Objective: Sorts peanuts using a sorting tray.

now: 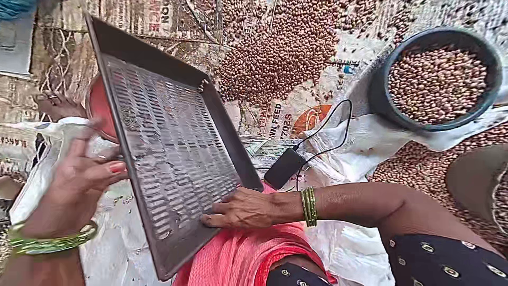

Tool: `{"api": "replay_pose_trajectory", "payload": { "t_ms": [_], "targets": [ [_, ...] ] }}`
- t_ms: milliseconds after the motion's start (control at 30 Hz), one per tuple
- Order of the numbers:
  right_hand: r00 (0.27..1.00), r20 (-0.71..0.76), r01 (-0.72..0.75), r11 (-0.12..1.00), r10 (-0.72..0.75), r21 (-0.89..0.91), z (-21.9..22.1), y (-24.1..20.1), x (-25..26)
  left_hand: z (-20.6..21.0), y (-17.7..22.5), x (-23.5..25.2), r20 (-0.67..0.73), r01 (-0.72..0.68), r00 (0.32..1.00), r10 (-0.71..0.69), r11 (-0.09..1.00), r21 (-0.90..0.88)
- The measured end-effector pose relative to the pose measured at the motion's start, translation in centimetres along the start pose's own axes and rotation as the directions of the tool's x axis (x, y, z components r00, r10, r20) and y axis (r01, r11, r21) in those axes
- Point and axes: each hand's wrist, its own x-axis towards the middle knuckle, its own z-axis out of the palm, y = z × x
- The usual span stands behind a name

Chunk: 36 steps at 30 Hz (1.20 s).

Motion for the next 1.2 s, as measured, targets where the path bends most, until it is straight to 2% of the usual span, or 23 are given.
{"api": "replay_pose_trajectory", "payload": {
  "t_ms": [100, 167, 267, 367, 467, 667, 833, 967, 1067, 1200],
  "targets": [
    [0.991, -0.137, 0.014, 0.996, -0.001, 0.093, -1.1, 1.5, 2.9, -3.1, 2.2, 2.8, 0.023, -0.126, 0.992, 0.125, 0.989, 0.074],
    [0.977, -0.212, 0.010, 0.997, 0.007, 0.078, -0.8, 3.6, 4.7, -3.6, 3.4, 5.5, 0.019, -0.102, 0.995, 0.101, 0.985, 0.138],
    [0.940, -0.340, -0.010, 1.000, 0.016, 0.021, 0.8, 8.5, 6.5, 0.2, 5.1, 9.4, -0.055, -0.005, 0.998, 0.027, 0.932, 0.361],
    [0.891, -0.454, -0.010, 1.000, -0.003, -0.026, 1.4, 13.7, 7.4, 4.0, 5.8, 13.7, -0.051, -0.086, 0.989, 0.137, 0.827, 0.555],
    [0.872, -0.489, 0.013, 1.000, -0.011, 0.001, 1.0, 15.9, 7.9, 5.8, 7.2, 15.4, -0.083, -0.029, 0.991, 0.107, 0.767, 0.640],
    [0.845, -0.524, -0.061, 0.992, 0.110, 0.111, 0.9, 14.9, 5.6, 8.2, 8.9, 15.9, 0.022, -0.070, 0.997, 0.074, 0.754, 0.653],
    [0.813, -0.558, -0.117, 0.986, 0.165, 0.121, 1.0, 13.1, 3.1, 11.4, 10.1, 14.8, -0.026, 0.000, 0.999, 0.029, 0.683, 0.730],
    [0.823, -0.542, -0.114, 0.984, 0.171, 0.138, 1.2, 11.7, 1.3, 12.2, 9.8, 13.0, -0.001, -0.041, 0.998, 0.063, 0.655, 0.755],
    [0.852, -0.486, -0.124, 0.977, 0.196, 0.176, 1.4, 10.6, 0.2, 11.8, 8.1, 11.3, 0.013, -0.105, 0.990, 0.138, 0.689, 0.718],
    [0.869, -0.472, -0.094, 0.985, 0.152, 0.144, 2.6, 9.8, -0.9, 11.5, 6.3, 9.5, 0.010, -0.108, 0.991, 0.136, 0.738, 0.666]
  ]
}}
